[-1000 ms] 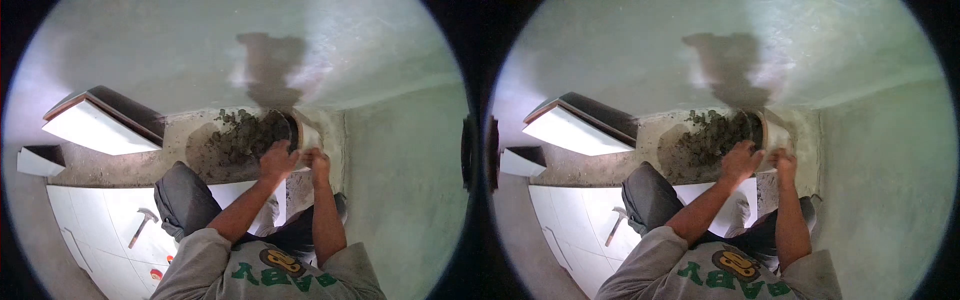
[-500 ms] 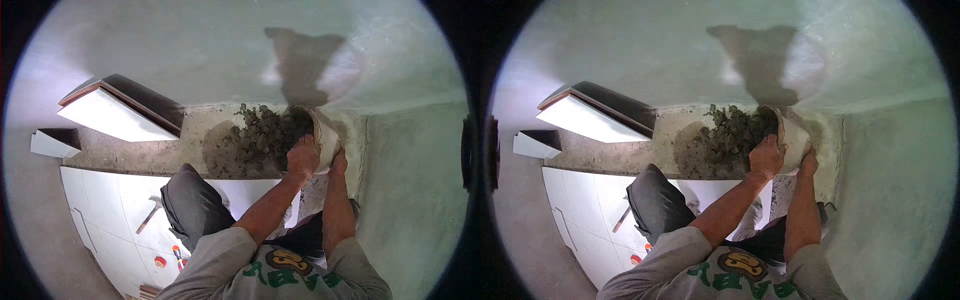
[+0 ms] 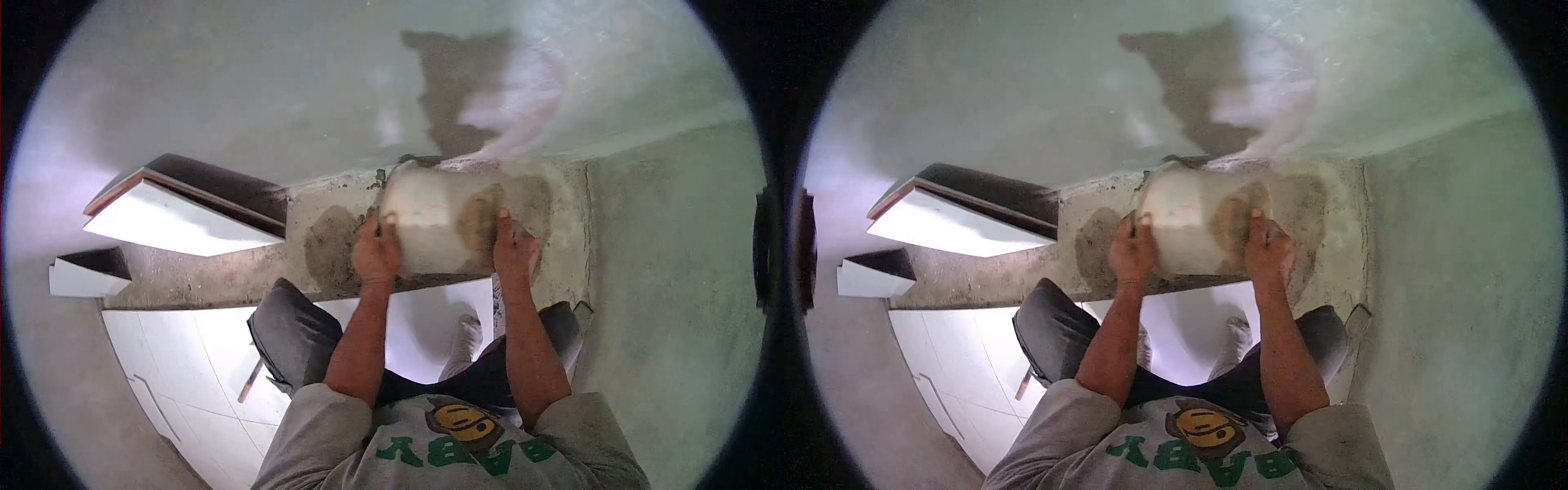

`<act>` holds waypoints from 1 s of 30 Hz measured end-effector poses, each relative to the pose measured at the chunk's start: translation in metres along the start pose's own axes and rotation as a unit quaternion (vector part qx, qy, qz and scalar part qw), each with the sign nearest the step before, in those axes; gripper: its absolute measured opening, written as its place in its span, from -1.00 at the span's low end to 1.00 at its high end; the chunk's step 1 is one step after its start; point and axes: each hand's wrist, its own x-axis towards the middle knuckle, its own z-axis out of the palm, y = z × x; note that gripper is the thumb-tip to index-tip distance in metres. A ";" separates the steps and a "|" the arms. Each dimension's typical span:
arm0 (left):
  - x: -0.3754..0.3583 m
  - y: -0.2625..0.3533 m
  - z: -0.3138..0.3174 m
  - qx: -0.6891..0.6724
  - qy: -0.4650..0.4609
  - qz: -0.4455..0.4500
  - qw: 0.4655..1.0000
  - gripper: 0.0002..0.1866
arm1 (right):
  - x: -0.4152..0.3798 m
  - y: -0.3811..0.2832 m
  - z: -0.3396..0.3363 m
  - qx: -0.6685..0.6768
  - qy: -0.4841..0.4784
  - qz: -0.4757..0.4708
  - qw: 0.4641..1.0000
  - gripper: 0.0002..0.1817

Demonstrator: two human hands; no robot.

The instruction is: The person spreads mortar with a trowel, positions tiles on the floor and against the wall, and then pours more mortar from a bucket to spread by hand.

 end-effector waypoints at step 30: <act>0.061 -0.137 0.024 0.067 -0.068 -0.162 0.982 -0.39 | 0.046 0.052 0.093 0.288 -0.209 0.147 0.923 -0.34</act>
